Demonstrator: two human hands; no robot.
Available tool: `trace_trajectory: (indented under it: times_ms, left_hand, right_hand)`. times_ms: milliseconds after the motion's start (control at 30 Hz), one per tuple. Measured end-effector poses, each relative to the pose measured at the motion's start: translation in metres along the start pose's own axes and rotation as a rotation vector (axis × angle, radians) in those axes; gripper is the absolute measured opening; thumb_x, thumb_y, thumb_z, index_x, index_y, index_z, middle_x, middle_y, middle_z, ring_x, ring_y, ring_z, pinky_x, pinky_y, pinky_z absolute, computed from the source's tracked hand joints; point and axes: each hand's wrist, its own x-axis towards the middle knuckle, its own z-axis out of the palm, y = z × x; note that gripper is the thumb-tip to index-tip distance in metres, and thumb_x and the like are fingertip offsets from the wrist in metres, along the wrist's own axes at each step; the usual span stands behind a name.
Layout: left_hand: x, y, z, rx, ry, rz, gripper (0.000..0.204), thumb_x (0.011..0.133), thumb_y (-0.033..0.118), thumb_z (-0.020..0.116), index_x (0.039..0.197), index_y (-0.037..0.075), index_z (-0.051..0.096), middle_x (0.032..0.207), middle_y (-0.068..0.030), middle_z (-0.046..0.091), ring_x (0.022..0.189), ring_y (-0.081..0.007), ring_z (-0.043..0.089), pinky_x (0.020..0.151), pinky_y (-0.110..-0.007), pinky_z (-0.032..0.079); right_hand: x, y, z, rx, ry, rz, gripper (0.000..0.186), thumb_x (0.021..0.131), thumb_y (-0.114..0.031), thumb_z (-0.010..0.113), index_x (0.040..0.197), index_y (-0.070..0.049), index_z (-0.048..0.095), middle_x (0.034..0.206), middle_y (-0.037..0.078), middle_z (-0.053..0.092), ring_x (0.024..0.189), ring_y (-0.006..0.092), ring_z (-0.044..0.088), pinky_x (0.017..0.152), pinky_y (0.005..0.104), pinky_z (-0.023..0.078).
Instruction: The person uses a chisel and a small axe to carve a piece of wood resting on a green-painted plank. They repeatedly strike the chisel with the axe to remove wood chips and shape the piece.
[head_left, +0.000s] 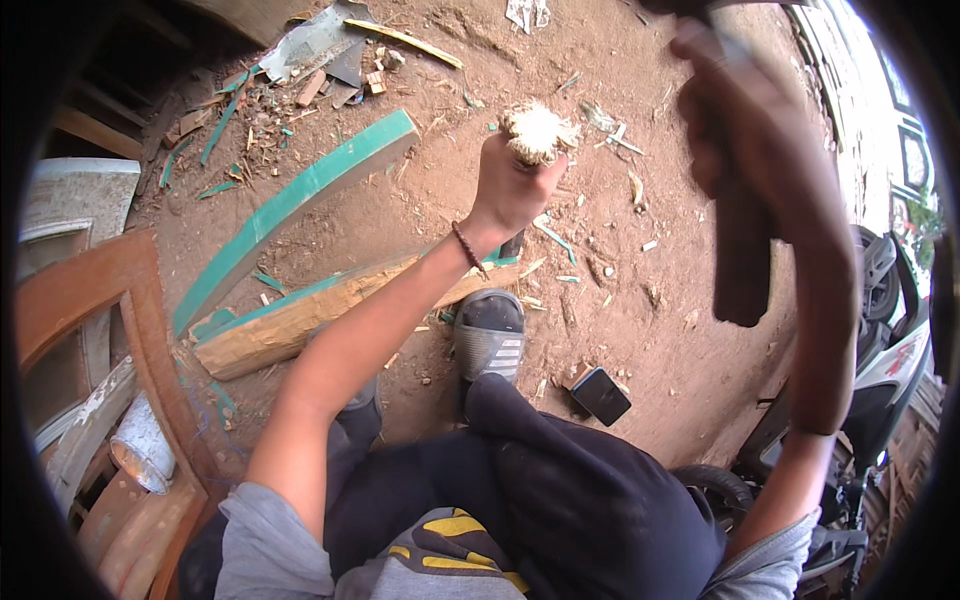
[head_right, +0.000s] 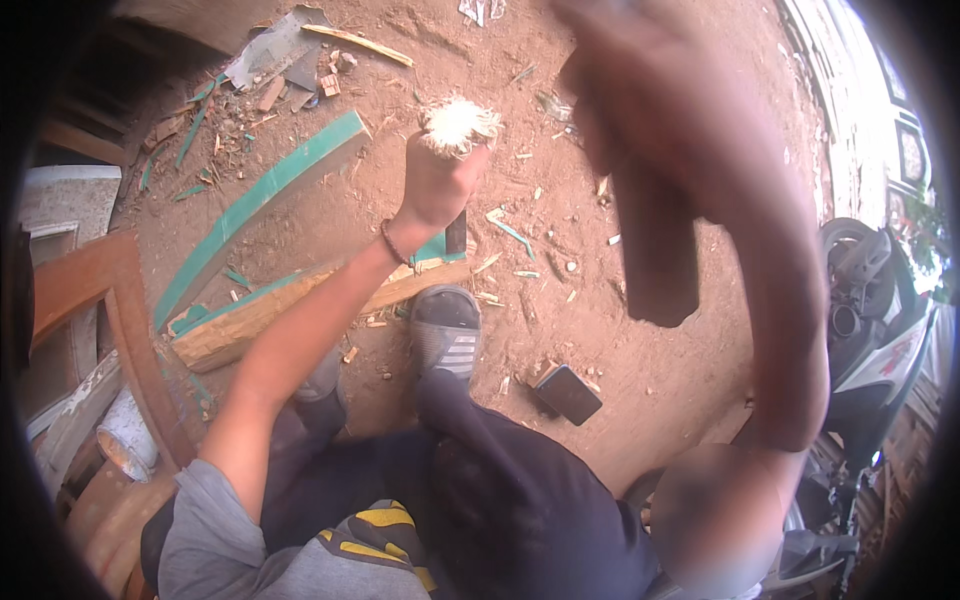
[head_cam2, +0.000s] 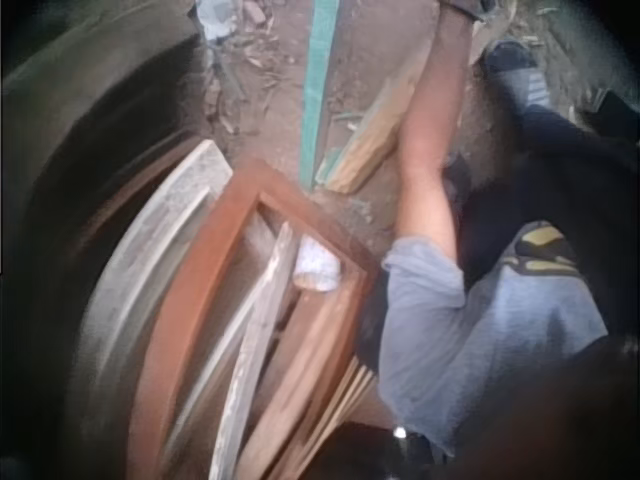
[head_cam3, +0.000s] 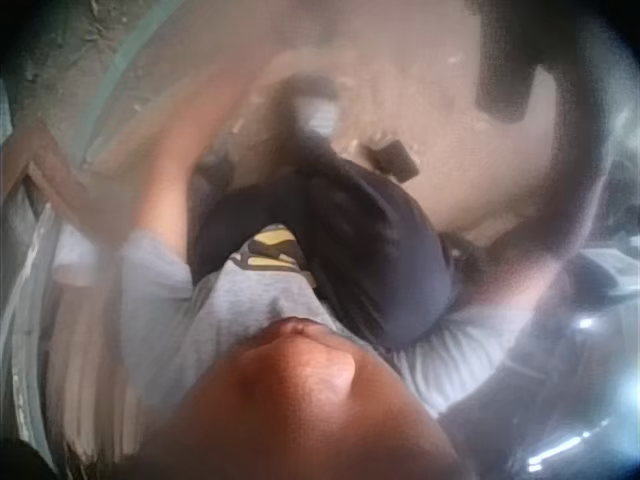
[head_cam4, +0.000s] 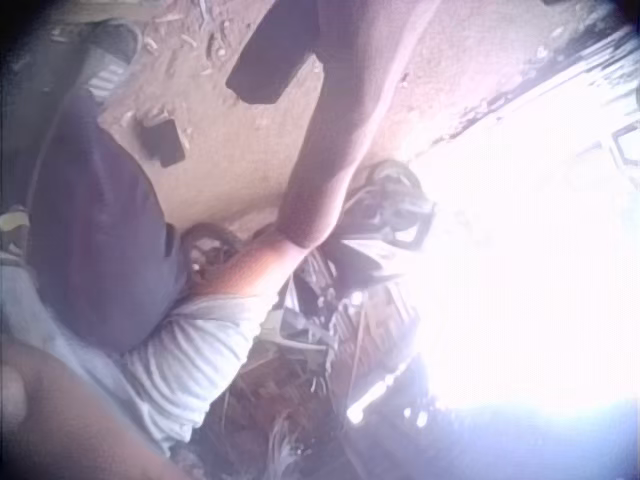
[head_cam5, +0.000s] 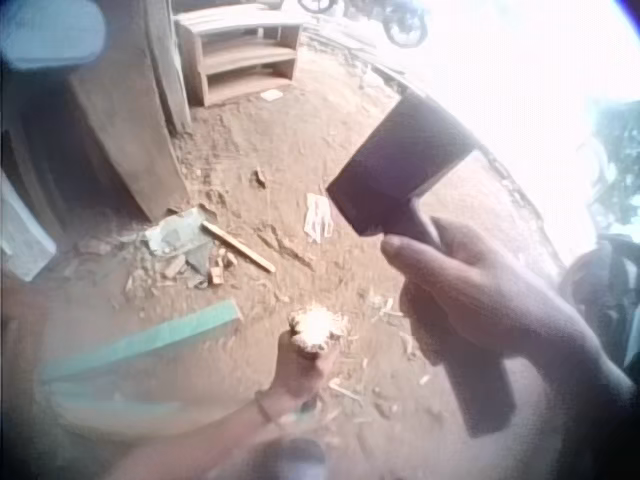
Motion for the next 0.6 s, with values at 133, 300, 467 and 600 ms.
trace_trajectory:
  times_ms: [133, 300, 467, 600]
  left_hand:
    - [-0.006, 0.000, -0.013, -0.318, 0.040, -0.404, 0.010, 0.083, 0.003, 0.058, 0.073, 0.003, 0.057, 0.058, 0.0019, 0.054, 0.048, -0.0049, 0.048, 0.041, -0.026, 0.034]
    - [-0.006, -0.026, -0.037, -0.263, 0.032, -0.433, 0.012, 0.077, 0.002, 0.059, 0.066, 0.001, 0.054, 0.057, -0.0006, 0.057, 0.052, -0.0068, 0.049, 0.046, -0.029, 0.035]
    - [0.001, -0.037, -0.045, -0.130, 0.035, -0.298, 0.030, 0.083, 0.004, 0.059, 0.054, 0.005, 0.052, 0.048, 0.0048, 0.048, 0.040, -0.0043, 0.044, 0.036, -0.027, 0.027]
    - [0.004, -0.037, -0.043, -0.390, 0.157, -0.440, 0.020, 0.084, 0.004, 0.058, 0.064, 0.004, 0.057, 0.053, 0.0040, 0.051, 0.042, -0.0038, 0.045, 0.035, -0.026, 0.028]
  right_hand:
    - [0.012, 0.008, 0.028, -0.308, -0.447, 0.057, 0.039, 0.094, -0.038, 0.060, 0.109, -0.003, 0.055, 0.070, 0.000, 0.054, 0.050, 0.0082, 0.052, 0.042, 0.0244, 0.045]
    - [0.028, -0.013, 0.032, 0.034, -0.070, -0.103, 0.030, 0.092, -0.035, 0.063, 0.108, -0.009, 0.061, 0.068, -0.004, 0.052, 0.048, 0.0014, 0.047, 0.039, 0.0161, 0.036]
    - [0.055, -0.043, 0.038, 0.284, -0.097, -0.207, 0.034, 0.096, -0.036, 0.057, 0.114, -0.006, 0.056, 0.068, -0.005, 0.048, 0.050, 0.0005, 0.044, 0.043, 0.0150, 0.034]
    - [0.051, -0.006, 0.077, -0.341, -0.423, 0.127, 0.037, 0.093, -0.039, 0.061, 0.109, -0.006, 0.056, 0.068, -0.002, 0.051, 0.051, 0.0078, 0.050, 0.047, 0.0244, 0.045]
